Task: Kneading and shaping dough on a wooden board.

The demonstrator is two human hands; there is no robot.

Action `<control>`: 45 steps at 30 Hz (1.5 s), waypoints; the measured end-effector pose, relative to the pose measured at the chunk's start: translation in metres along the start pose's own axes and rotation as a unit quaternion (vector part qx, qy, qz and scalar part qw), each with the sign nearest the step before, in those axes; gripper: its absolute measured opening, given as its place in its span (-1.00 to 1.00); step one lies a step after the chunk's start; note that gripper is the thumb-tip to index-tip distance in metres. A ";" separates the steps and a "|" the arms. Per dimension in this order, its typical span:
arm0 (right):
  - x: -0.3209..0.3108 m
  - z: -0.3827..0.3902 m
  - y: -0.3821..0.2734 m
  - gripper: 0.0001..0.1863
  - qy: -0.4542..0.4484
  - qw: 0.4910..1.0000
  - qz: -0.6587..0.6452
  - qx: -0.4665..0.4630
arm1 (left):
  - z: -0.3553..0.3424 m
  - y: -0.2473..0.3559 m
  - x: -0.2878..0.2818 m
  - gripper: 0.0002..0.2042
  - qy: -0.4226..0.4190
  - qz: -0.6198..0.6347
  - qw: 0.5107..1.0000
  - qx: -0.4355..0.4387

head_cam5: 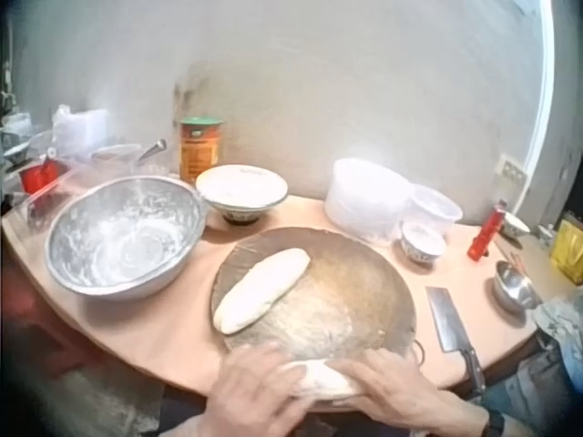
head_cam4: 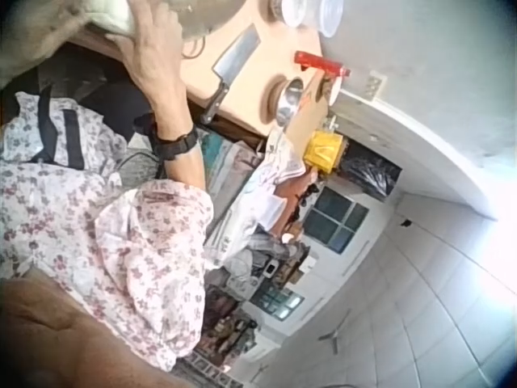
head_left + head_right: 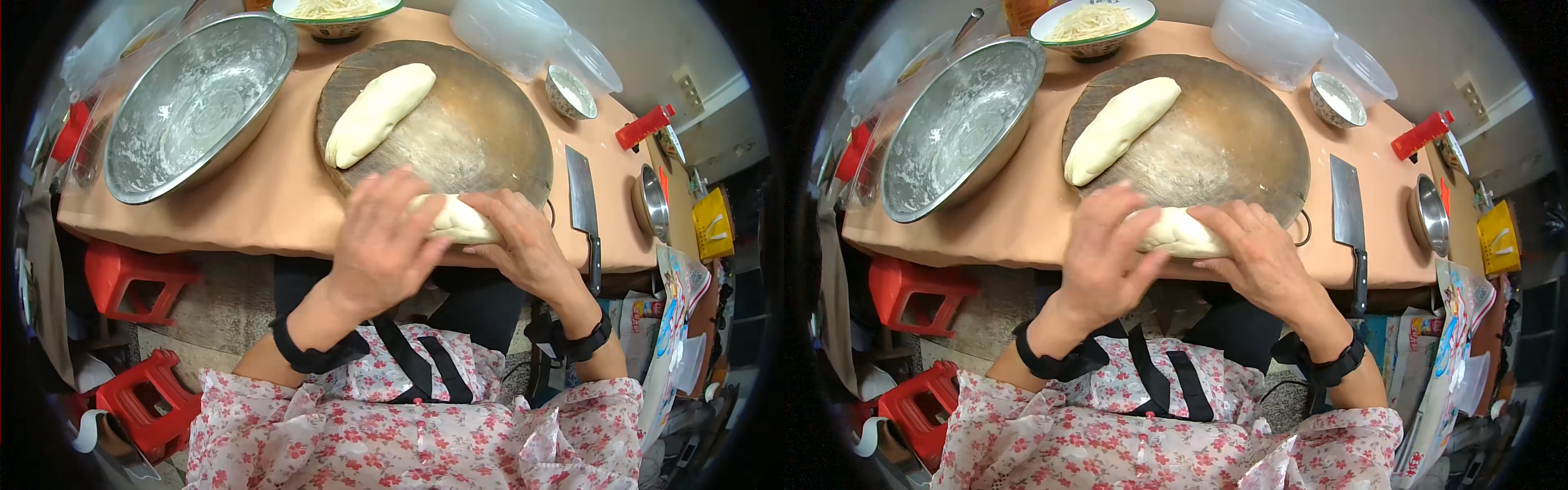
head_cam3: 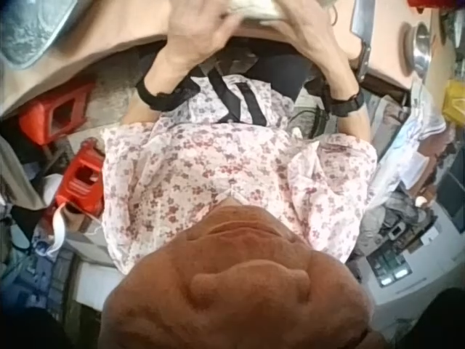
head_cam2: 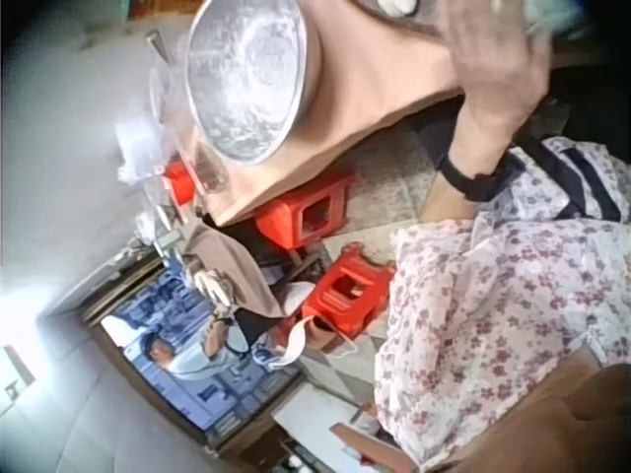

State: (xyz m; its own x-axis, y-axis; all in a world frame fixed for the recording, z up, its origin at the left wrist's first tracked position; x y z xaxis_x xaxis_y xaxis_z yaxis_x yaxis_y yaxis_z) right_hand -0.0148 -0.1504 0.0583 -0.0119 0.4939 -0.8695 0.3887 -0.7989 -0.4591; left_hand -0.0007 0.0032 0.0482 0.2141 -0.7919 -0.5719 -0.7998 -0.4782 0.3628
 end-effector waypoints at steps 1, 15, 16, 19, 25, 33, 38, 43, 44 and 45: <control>0.000 -0.001 -0.005 -0.40 0.007 1.000 -0.015 -0.024 | -0.008 0.015 0.005 -0.47 -0.013 -0.021 0.999 0.031; -0.003 -0.014 0.036 -0.61 0.165 0.985 0.059 -0.014 | -0.052 -0.002 0.065 -0.34 -0.189 -0.127 0.973 0.038; -0.005 -0.019 0.041 -0.61 0.168 0.984 0.059 -0.013 | -0.058 -0.004 0.067 -0.34 -0.189 -0.127 0.973 0.042; -0.007 -0.021 0.045 -0.58 0.191 0.973 0.125 -0.015 | -0.058 -0.014 0.078 -0.34 -0.263 -0.097 0.960 -0.022; 0.010 0.033 0.022 -0.43 0.225 0.970 0.092 -0.026 | -0.009 0.029 0.048 -0.17 -0.196 -0.158 0.965 0.073; 0.011 0.023 0.033 -0.40 0.202 0.976 0.086 0.013 | -0.020 0.021 0.057 -0.16 -0.216 -0.166 0.960 0.065; -0.002 -0.017 0.061 -0.49 0.164 0.985 -0.015 0.051 | -0.062 -0.012 0.077 -0.33 -0.269 -0.127 0.954 0.017; 0.001 -0.010 0.055 -0.50 0.221 0.975 -0.013 0.010 | -0.051 -0.011 0.078 -0.35 -0.265 -0.099 0.959 0.014; 0.004 -0.003 0.049 -0.48 0.226 0.974 -0.008 -0.003 | -0.042 -0.007 0.074 -0.31 -0.232 -0.137 0.963 0.032; 0.005 0.005 0.044 -0.46 0.230 0.973 -0.001 -0.015 | -0.034 0.001 0.067 -0.28 -0.198 -0.172 0.964 0.052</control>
State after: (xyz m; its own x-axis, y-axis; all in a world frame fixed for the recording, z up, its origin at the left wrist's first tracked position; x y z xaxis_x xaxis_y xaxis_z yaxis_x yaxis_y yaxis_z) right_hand -0.0020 -0.1843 0.0328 0.3977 0.6031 -0.6915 0.4160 -0.7902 -0.4499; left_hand 0.0319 -0.0640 0.0355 0.2625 -0.3772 -0.8882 -0.7761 -0.6295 0.0380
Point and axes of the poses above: each hand's wrist, its own z-axis away from the middle knuckle, its own x-axis out of the palm, y = z × x, the point moved 9 cm from there along -z, towards the middle knuckle, and after that the axes turned 8 degrees about -z, right-handed, at the moved point
